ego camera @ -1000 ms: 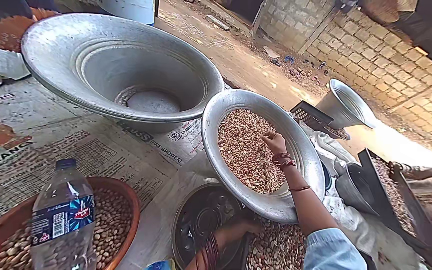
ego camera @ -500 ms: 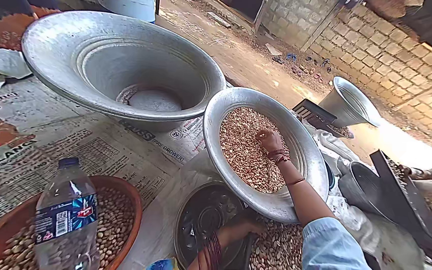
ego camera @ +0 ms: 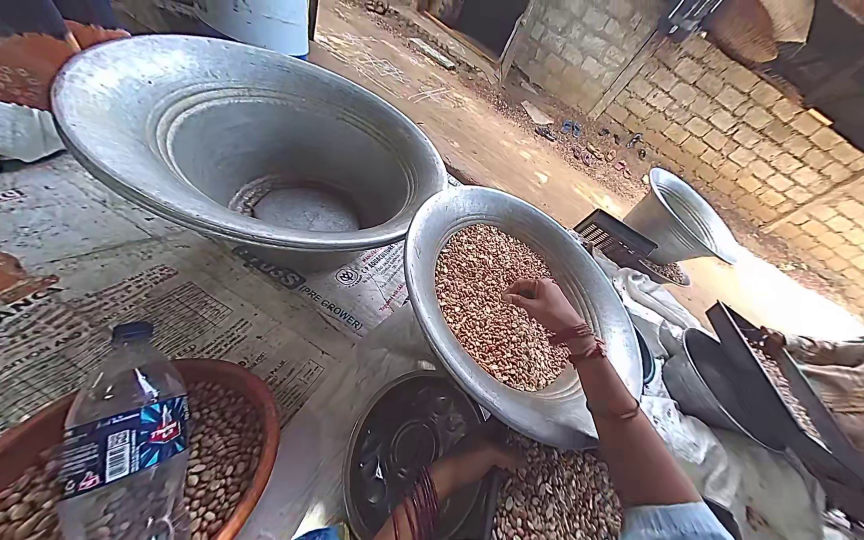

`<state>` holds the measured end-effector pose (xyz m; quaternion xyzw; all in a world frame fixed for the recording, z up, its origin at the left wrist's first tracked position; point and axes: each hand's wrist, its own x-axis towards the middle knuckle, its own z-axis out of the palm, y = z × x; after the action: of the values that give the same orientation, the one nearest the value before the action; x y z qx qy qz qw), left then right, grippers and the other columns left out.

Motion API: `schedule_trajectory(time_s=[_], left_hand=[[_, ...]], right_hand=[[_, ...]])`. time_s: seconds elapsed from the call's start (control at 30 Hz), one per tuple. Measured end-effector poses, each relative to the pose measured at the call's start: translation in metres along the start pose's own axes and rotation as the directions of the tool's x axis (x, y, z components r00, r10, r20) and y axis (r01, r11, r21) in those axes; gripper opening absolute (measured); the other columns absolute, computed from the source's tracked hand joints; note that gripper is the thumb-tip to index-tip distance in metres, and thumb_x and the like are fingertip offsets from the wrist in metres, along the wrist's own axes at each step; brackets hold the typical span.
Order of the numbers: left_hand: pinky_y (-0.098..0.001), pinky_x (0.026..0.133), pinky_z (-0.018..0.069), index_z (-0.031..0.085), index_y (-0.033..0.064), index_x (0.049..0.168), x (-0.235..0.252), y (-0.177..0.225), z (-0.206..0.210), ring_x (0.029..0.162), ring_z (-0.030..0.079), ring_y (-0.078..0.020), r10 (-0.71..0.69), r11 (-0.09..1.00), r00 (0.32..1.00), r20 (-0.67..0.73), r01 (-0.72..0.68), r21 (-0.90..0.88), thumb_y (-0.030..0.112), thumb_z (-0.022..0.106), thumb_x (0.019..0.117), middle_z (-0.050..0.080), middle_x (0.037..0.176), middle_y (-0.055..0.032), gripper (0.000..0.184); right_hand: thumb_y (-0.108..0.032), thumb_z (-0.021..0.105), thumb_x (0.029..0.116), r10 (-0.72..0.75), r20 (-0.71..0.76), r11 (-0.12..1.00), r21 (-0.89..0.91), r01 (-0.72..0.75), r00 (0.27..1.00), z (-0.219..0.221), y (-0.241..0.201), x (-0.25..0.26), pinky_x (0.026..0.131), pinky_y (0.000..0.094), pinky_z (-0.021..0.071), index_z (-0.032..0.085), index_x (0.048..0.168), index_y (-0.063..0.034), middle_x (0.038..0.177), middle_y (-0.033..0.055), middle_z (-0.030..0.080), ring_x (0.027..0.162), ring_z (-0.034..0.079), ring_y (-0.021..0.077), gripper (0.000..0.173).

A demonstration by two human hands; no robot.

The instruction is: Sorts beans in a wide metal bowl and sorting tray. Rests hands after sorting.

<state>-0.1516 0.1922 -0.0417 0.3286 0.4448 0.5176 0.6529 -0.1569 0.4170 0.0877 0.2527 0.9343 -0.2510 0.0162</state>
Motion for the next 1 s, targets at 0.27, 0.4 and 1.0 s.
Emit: schedule_trajectory(time_s=[0.27, 0.4, 1.0], left_hand=[[-0.0376, 0.102, 0.0469, 0.049, -0.0113, 0.138, 0.000, -0.005, 0.005, 0.113, 0.060, -0.0200, 0.083, 0.996, 0.996, -0.045, -0.084, -0.023, 0.006, 0.065, 0.0929, 0.061, 0.127, -0.0217, 0.051], [-0.0362, 0.099, 0.0473, 0.049, -0.0104, 0.137, 0.001, -0.003, 0.005, 0.109, 0.060, -0.0184, 0.043, 0.999, 0.998, -0.040, -0.044, -0.016, 0.007, 0.064, 0.0937, 0.062, 0.123, -0.0197, 0.049], [-0.0274, 0.089, 0.0496, 0.066, -0.0021, 0.107, 0.005, -0.012, 0.003, 0.093, 0.061, -0.0053, 0.048, 0.998, 0.999, -0.012, -0.048, -0.026, 0.010, 0.062, 0.0945, 0.067, 0.098, -0.0021, 0.018]], right_hand=[[0.005, 0.040, 0.1018, -0.202, 0.334, 0.949, -0.164, 0.269, 0.920, -0.005, -0.033, -0.098, 0.099, 0.0479, 0.0518, 0.069, 0.131, -0.0046, 0.122, 0.0182, 0.071, 0.109, 0.068, 0.0306, 0.042], [0.003, 0.039, 0.1051, -0.004, 0.636, 0.974, -0.171, 0.146, 0.772, 0.008, 0.000, -0.063, 0.103, 0.0545, 0.0467, 0.062, 0.138, -0.0011, 0.121, 0.0231, 0.069, 0.112, 0.066, 0.0359, 0.041], [-0.042, 0.068, 0.0989, 0.386, -0.197, 0.923, 0.070, -0.379, 0.901, 0.012, 0.091, 0.101, 0.110, 0.0668, 0.0382, 0.040, 0.158, -0.0126, 0.155, 0.0338, 0.039, 0.139, 0.044, 0.0520, 0.072]])
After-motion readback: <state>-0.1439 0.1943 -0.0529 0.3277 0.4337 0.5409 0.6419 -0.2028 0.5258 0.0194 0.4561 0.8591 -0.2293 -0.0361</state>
